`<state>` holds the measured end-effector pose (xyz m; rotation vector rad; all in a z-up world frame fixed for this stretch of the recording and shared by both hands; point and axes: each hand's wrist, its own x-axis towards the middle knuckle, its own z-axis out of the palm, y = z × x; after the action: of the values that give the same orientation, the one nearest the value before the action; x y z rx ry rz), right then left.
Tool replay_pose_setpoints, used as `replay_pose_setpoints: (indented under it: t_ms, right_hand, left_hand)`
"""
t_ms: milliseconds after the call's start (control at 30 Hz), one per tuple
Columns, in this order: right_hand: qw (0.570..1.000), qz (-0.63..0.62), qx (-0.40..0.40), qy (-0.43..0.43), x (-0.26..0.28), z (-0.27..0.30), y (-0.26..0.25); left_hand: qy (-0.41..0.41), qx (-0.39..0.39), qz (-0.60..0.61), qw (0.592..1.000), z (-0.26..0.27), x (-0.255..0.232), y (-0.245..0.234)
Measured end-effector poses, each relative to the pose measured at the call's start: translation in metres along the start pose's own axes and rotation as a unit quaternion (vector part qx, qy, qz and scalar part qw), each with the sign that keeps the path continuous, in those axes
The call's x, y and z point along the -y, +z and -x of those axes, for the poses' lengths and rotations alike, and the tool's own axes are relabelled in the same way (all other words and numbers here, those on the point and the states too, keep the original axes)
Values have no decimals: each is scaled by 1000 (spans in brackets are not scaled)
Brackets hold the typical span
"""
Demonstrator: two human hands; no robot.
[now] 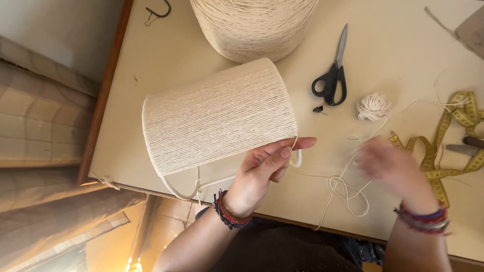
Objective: A person is meticulously wrapping white string around a wire lampshade frame, tying knots to secure the string, and using scissors to cut it.
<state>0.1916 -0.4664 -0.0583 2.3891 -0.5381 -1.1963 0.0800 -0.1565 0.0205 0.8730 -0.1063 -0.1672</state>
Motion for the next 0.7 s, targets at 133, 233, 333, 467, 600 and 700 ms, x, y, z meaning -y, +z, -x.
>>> replay_pose_setpoints:
  t_ms: [133, 233, 333, 467, 600, 700]
  right_hand:
    - [747, -222, -417, -468, 28, 92, 26]
    - [661, -242, -470, -533, 68, 112, 26]
    - [630, -291, -444, -567, 73, 110, 17]
    - [518, -543, -345, -564, 39, 86, 13]
    - [510, -680, -364, -381, -15, 53, 28]
    - [696, -414, -487, -329, -20, 44, 31]
  left_hand:
    - [-28, -21, -6, 999, -4, -13, 11]
    - [-38, -44, 4, 998, -4, -1, 5]
    - [-41, -45, -5, 998, -6, -3, 5]
    - [-38, -29, 7, 999, -2, -16, 11]
    - [-41, -29, 4, 999, 0, -8, 6]
    - [-42, -41, 11, 998, -1, -8, 8]
